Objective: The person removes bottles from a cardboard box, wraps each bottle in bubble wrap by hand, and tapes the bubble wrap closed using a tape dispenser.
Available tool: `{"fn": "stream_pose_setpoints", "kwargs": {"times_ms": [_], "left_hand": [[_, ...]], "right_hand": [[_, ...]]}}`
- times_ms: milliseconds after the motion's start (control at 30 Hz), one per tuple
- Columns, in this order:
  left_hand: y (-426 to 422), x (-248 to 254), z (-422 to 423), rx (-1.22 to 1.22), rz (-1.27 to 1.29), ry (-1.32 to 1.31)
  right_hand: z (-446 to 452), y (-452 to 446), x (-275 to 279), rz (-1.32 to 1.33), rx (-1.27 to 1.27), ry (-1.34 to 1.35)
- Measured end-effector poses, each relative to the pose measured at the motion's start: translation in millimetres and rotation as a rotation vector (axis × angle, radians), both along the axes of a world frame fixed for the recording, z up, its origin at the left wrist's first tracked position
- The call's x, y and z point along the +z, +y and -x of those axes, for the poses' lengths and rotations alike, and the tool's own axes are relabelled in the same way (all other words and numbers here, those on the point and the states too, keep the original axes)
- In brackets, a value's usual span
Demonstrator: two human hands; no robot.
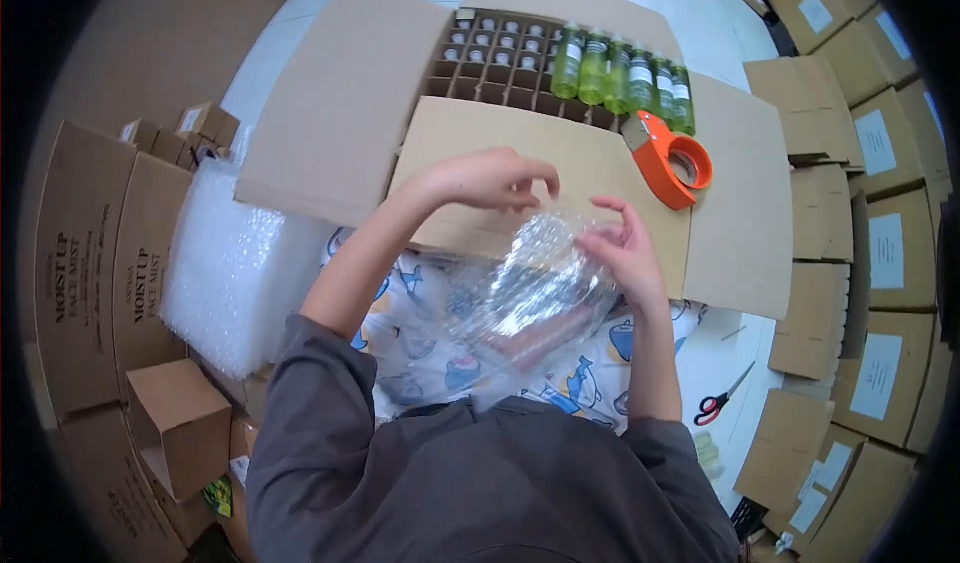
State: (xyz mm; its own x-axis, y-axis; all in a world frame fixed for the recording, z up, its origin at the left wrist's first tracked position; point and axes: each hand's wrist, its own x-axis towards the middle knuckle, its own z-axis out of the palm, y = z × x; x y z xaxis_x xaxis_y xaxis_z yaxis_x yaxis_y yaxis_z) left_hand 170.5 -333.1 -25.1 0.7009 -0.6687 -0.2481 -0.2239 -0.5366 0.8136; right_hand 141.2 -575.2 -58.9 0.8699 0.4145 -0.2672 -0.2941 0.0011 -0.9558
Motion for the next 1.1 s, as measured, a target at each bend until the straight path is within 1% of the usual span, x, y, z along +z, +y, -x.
{"fn": "stream_pose_setpoints", "kwargs": {"times_ms": [33,67,100,133,200,233,267,333,367,400,433,467,500,533,567,633,700,833,867,933,967,1067,1100], "left_hand": [[3,-12,-12,0.048,-0.064,-0.104],[4,-21,-18,0.097,-0.128,-0.207],[5,-29,-20,0.086,-0.123,-0.202],[8,-35,-21,0.14,-0.181,-0.254],[13,-43,-24,0.255,-0.303,-0.358],[13,-45,-22,0.255,-0.304,-0.355],[11,-47,-15,0.299,-0.422,-0.661],[6,-50,6,0.369,-0.653,-1.273],[3,-60,18,0.368,-0.655,-1.271],[-1,-74,31,0.33,-0.568,-1.217],[-4,-84,41,0.292,-0.48,-1.165],[-8,-84,47,0.289,-0.477,-1.166],[-12,-84,54,0.347,-0.466,-1.026],[-16,-83,60,0.403,-0.454,-0.887],[-19,-83,63,0.458,-0.443,-0.749],[-25,-84,66,0.498,-0.467,-0.732],[-33,-84,69,0.571,-0.514,-0.693],[-50,-88,69,0.617,-0.549,-0.694],[-54,-88,70,0.62,-0.554,-0.695],[-62,-88,71,0.664,-0.538,-0.677],[-62,-88,71,0.688,-0.53,-0.669],[-60,-91,70,0.695,-0.533,-0.663],[-60,-92,69,0.693,-0.531,-0.66]], "right_hand": [[-14,-7,-10,0.006,-0.016,0.005],[-28,-13,-19,0.249,-0.012,-0.137],[-38,-16,-24,0.492,-0.002,-0.279],[-46,-16,-25,0.497,-0.007,-0.274],[-60,-13,-26,0.702,0.002,-0.451],[-65,-10,-27,0.801,0.009,-0.542],[-67,-7,-28,0.798,0.011,-0.542],[-68,0,-31,0.948,0.037,-0.654],[-69,3,-31,1.024,0.049,-0.711],[-69,5,-31,1.023,0.05,-0.709],[-70,6,-29,1.053,0.024,-0.764],[-70,8,-26,1.084,-0.003,-0.819],[-70,9,-23,1.116,-0.027,-0.871],[-72,12,-19,1.12,-0.025,-0.869],[-77,19,-13,1.098,-0.067,-1.028],[-93,37,-4,1.032,-0.15,-1.345],[-118,61,1,0.994,-0.163,-1.282],[-185,124,3,1.399,-0.039,-0.965],[-205,132,-8,1.394,-0.038,-0.968],[-234,143,-38,1.582,0.074,-0.99],[-235,144,-36,1.576,0.075,-0.995],[-229,142,-15,1.307,0.174,-0.601],[-216,139,-5,1.312,0.176,-0.603]]}}
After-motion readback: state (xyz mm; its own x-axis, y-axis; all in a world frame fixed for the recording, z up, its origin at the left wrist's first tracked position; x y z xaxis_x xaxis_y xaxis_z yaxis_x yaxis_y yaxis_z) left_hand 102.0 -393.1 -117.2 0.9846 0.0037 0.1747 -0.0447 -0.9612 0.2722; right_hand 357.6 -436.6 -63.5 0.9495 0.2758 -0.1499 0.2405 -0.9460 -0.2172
